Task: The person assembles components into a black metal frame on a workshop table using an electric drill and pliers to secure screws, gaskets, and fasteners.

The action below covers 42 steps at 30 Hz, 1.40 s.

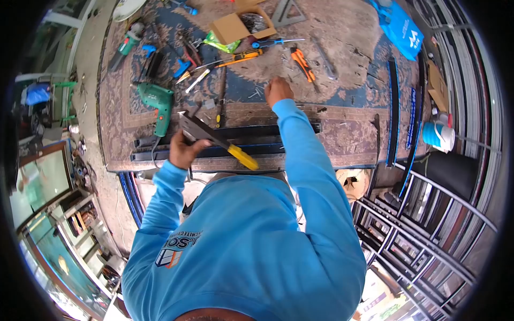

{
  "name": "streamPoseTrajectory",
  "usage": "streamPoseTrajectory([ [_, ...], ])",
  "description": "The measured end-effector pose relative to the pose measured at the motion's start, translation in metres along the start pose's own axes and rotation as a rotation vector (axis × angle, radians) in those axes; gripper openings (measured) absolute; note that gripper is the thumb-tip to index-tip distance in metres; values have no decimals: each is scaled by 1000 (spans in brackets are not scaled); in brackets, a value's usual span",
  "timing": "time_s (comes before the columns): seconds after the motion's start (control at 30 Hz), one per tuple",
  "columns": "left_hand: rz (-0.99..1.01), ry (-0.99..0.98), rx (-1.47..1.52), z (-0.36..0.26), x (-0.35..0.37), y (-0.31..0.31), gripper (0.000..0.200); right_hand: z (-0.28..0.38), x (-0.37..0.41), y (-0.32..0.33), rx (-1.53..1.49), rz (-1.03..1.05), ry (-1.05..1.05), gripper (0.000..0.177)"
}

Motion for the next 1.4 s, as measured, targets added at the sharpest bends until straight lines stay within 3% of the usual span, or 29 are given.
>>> streamPoseTrajectory([
  [0.07,46,33,-63,15,9,-10,44,15,12,18,-289,43,53,24],
  [0.17,148,88,-126,21,8,-37,49,53,65,62,-1123,372,-110,30],
  [0.27,234,4,-78,30,-3,-67,56,81,97,110,-1262,260,-166,36],
  [0.6,397,-19,-230,36,-18,-155,64,4,123,153,-1355,38,-275,36],
  [0.83,434,-42,-401,33,-18,-198,64,-45,139,171,-1241,-50,-152,33],
  [0.93,450,-13,-319,34,-17,-219,68,-62,145,177,-1259,-49,-150,33],
  [1.0,475,94,-454,27,-16,-231,68,-73,149,178,-1219,-85,-141,35],
  [1.03,487,150,-521,24,-15,-237,69,-79,150,178,-1040,-71,-81,35],
  [1.1,484,55,-439,21,-15,-249,65,-93,152,173,-678,-41,31,36],
  [1.13,485,9,-398,21,-16,-256,64,-101,155,163,-766,4,-36,39],
  [1.23,238,167,18,60,-24,-276,59,-122,170,123,-1012,164,-280,47],
  [1.3,288,80,-407,73,-34,-280,52,-142,185,97,-1160,301,-507,52],
  [1.33,295,60,-594,79,-37,-286,50,-166,189,75,-879,103,-367,45],
  [1.4,310,29,-796,95,-43,-297,46,-194,209,56,-816,59,-427,40],
])
Point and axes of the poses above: each hand's wrist, its own x-axis away from the middle knuckle, its own y-axis out of the back of the hand, z = x × y, the point moved 4 cm from there along -x, towards the middle knuckle, and after that the axes turned 9 degrees about x, right-handed, at the moved point
